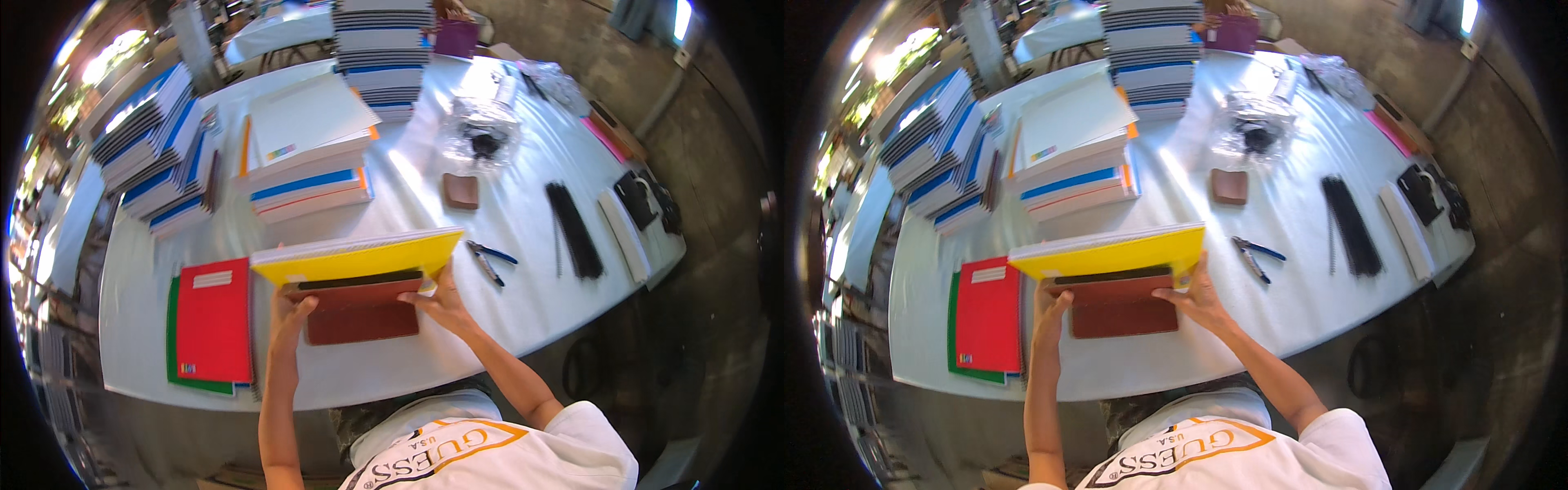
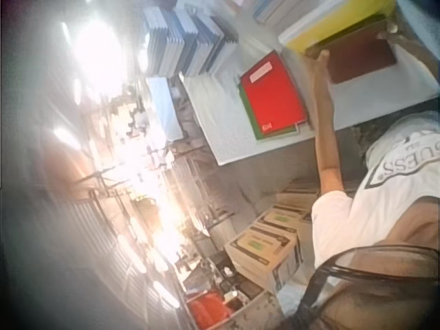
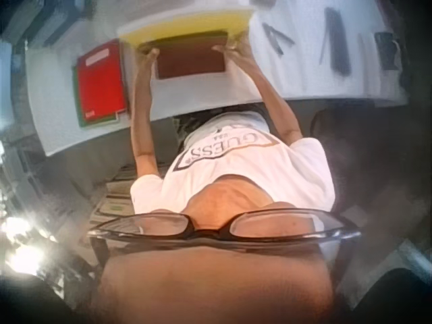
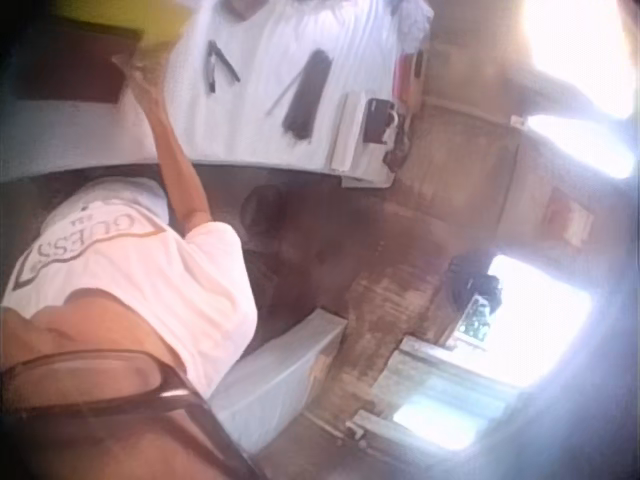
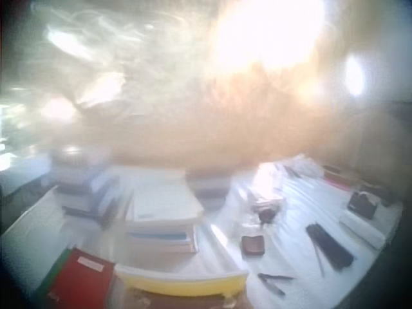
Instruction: The person stacks notebooks, trims spiral coils using shears, and manually inserts the coils into the notebook holes to bind them together.
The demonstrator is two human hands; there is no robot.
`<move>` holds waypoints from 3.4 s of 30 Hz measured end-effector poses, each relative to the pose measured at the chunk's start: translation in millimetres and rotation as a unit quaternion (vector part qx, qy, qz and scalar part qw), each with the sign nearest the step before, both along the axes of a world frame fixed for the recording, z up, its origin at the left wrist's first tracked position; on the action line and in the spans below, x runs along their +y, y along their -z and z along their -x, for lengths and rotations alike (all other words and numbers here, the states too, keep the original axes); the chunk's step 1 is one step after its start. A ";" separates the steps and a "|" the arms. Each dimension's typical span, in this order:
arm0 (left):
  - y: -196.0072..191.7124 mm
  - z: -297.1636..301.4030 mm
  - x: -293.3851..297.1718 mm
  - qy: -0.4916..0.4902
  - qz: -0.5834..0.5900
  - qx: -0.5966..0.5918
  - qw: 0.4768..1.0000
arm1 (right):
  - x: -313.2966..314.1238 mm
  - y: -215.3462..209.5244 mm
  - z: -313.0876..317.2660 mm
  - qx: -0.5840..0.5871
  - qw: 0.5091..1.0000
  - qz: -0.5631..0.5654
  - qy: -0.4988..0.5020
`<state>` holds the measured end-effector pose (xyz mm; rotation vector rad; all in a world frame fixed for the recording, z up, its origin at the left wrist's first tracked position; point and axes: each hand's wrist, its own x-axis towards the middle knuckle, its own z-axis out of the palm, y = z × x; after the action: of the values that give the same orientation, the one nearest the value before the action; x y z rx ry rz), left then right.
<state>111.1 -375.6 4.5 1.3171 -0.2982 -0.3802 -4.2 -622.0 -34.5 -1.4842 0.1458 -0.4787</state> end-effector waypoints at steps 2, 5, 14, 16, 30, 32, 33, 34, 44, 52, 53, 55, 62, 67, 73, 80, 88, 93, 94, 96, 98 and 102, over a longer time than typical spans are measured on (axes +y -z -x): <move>21.1 -1.3 5.5 0.004 -0.002 -0.017 1.000 | -11.6 -1.4 7.2 0.032 0.998 0.057 -0.027; 50.5 -30.3 48.6 -0.032 -0.004 -0.082 0.996 | -90.5 -15.7 -10.1 -0.022 0.926 0.376 -0.030; -55.1 -27.9 72.4 -0.285 -0.144 -0.292 0.901 | -382.5 25.8 -2.0 0.443 0.568 0.568 0.398; -81.9 -11.1 61.8 -0.302 -0.205 -0.324 0.873 | -379.2 24.5 -10.8 0.445 0.628 0.541 0.339; -143.3 21.2 -141.1 0.086 -0.468 -0.601 0.642 | -245.5 -107.0 -11.6 0.152 0.845 0.481 0.177; -131.3 5.6 -143.3 0.095 -0.506 -0.608 0.605 | -187.7 -132.2 -2.8 0.026 0.911 0.411 0.039; -129.1 1.5 -143.8 0.103 -0.519 -0.613 0.586 | -159.0 -138.7 6.4 0.003 0.932 0.361 0.000; -133.7 4.4 -144.4 0.132 -0.538 -0.570 0.606 | -137.3 -150.7 16.5 0.002 0.919 0.393 -0.022; -135.6 21.6 -141.8 0.152 -0.474 -0.498 0.710 | -115.2 -139.4 18.5 -0.040 0.935 0.350 -0.031; -133.6 20.5 -139.0 0.174 -0.487 -0.523 0.677 | -123.7 -146.8 8.8 -0.032 0.929 0.321 -0.183; -133.2 21.2 -138.3 0.177 -0.481 -0.524 0.680 | -123.0 -151.5 8.9 -0.008 0.928 0.316 -0.198; -131.7 22.4 -136.2 0.175 -0.473 -0.533 0.679 | -120.3 -164.5 10.7 0.042 0.923 0.306 -0.228; -133.0 27.7 -133.2 0.163 -0.481 -0.529 0.680 | -118.3 -169.4 5.1 -0.043 0.886 0.422 -0.187; -130.7 30.0 -132.2 0.151 -0.464 -0.545 0.682 | -116.4 -166.3 7.8 0.004 0.892 0.414 -0.179; -129.0 28.1 -131.1 0.160 -0.447 -0.547 0.690 | -112.3 -171.3 6.8 0.009 0.894 0.372 -0.248; -136.8 32.9 -133.2 0.169 -0.480 -0.501 0.700 | -108.6 -163.9 8.6 -0.144 0.858 0.460 -0.175; -136.4 33.8 -137.2 0.163 -0.493 -0.504 0.691 | -110.1 -160.4 16.5 -0.098 0.861 0.469 -0.171; -146.4 40.8 -142.9 0.172 -0.457 -0.498 0.716 | -101.9 -148.7 22.2 -0.053 0.861 0.493 -0.109; -145.4 39.6 -142.3 0.180 -0.464 -0.501 0.708 | -98.7 -150.2 22.0 -0.043 0.854 0.505 -0.118; -139.4 35.9 -141.6 0.195 -0.478 -0.507 0.690 | -86.3 -158.4 21.4 -0.056 0.855 0.509 -0.081; -123.6 25.7 -141.0 0.104 -0.405 -0.654 0.631 | -82.5 -163.6 21.7 -0.076 0.835 0.541 -0.066; -131.5 32.5 -141.6 0.172 -0.421 -0.557 0.696 | -87.5 -163.0 24.8 -0.028 0.785 0.610 -0.104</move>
<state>78.6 -517.1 136.1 2.3200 -1.5654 0.0757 -29.0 -709.4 128.6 -2.7186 -0.4804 -0.4377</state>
